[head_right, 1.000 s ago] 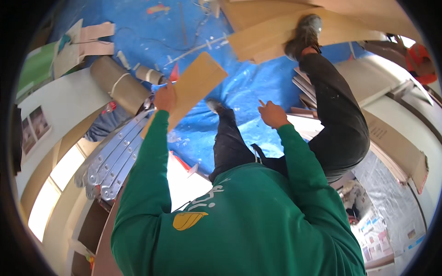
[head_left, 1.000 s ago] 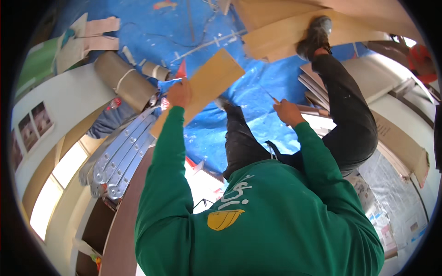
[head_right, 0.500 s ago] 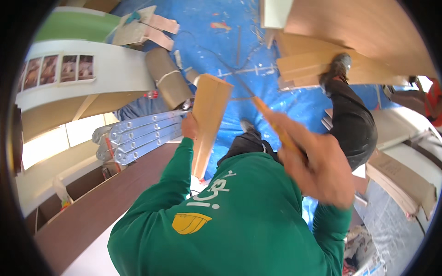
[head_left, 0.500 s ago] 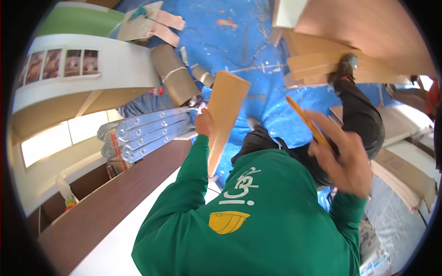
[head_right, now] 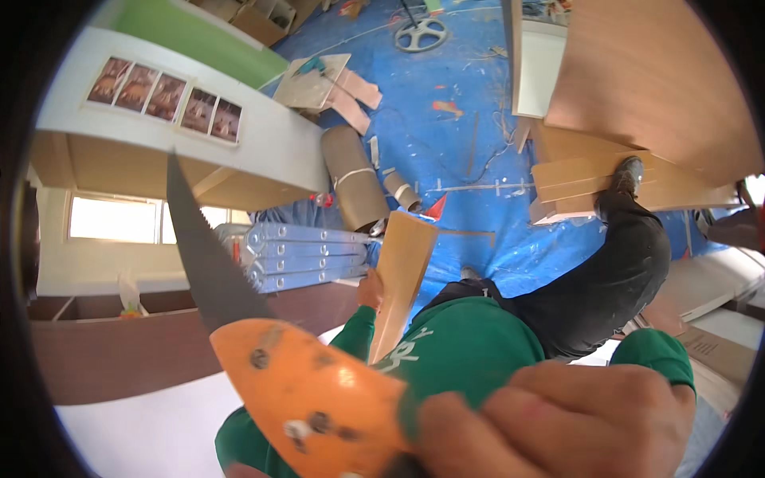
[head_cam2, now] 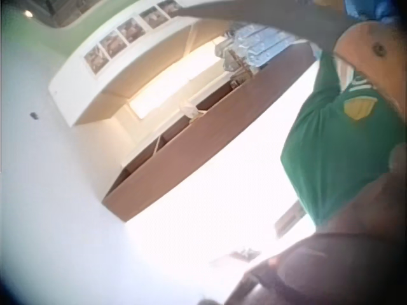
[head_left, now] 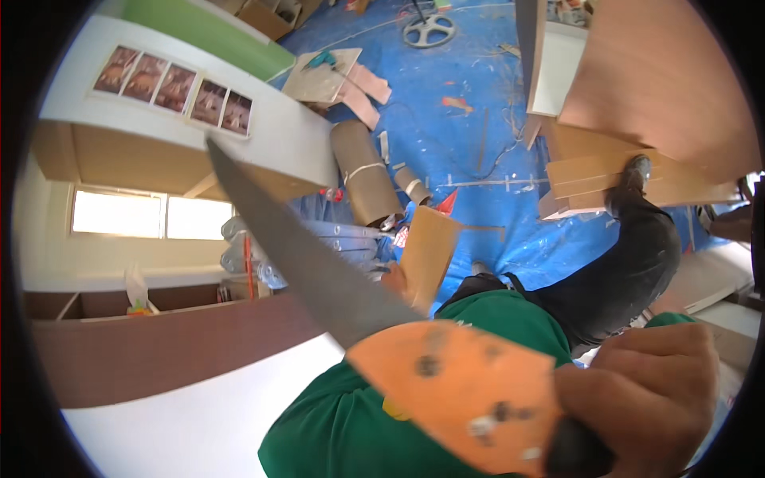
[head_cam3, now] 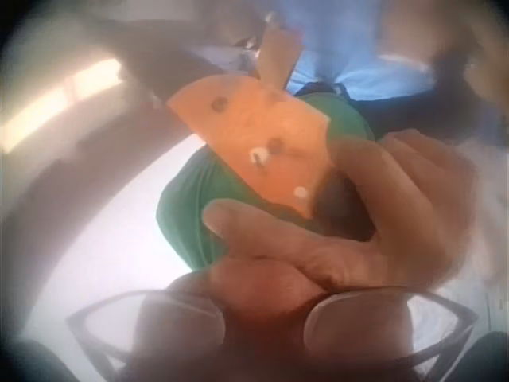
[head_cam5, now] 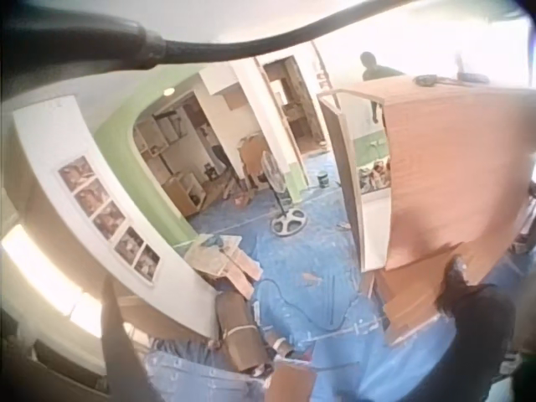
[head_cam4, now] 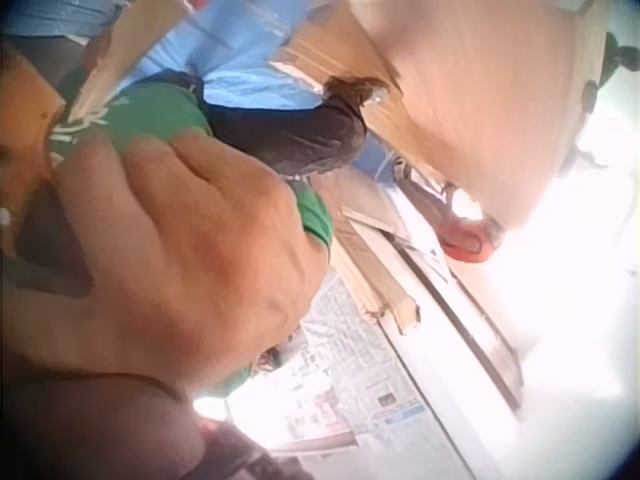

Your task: The person measures a wooden board using a metal square and marks it with a pencil. They then use a hand saw to cut the board along the marked line. Finally, the person carries the cut piece of wood and places it against a wall.

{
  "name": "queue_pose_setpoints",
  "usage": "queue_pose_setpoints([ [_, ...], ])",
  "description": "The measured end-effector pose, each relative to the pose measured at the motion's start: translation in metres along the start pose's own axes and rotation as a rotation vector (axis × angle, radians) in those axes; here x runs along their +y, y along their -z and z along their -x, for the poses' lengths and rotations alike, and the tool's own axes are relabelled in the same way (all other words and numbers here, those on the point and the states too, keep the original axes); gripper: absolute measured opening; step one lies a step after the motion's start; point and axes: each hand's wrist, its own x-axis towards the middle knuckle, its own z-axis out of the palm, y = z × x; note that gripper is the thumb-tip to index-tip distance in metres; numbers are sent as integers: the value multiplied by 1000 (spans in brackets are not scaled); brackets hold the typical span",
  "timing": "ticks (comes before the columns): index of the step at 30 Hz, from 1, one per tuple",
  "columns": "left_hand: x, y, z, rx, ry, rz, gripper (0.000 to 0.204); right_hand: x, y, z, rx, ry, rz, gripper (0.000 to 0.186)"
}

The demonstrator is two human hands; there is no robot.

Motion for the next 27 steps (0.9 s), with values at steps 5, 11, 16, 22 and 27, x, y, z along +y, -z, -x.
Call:
queue_pose_setpoints([
  [5, -30, -35, -21, 62, -414, -254, 61, 14, 10, 89, 235, -276, 111, 67],
  [11, -3, -29, -14, -109, -149, 154, 74, 44, -35, 187, 903, -675, 193, 76],
  [16, 98, -20, 45, -135, -99, 182, 78, 61, -49, 258, 1472, -786, 197, 68],
  [22, 133, -15, 18, -169, -256, 112, 68, 199, -124, 331, 1439, -1255, -15, 45],
  [27, 147, -15, 6, -11, -477, 29, 60, 322, -161, 348, 1098, -1449, 211, 46],
])
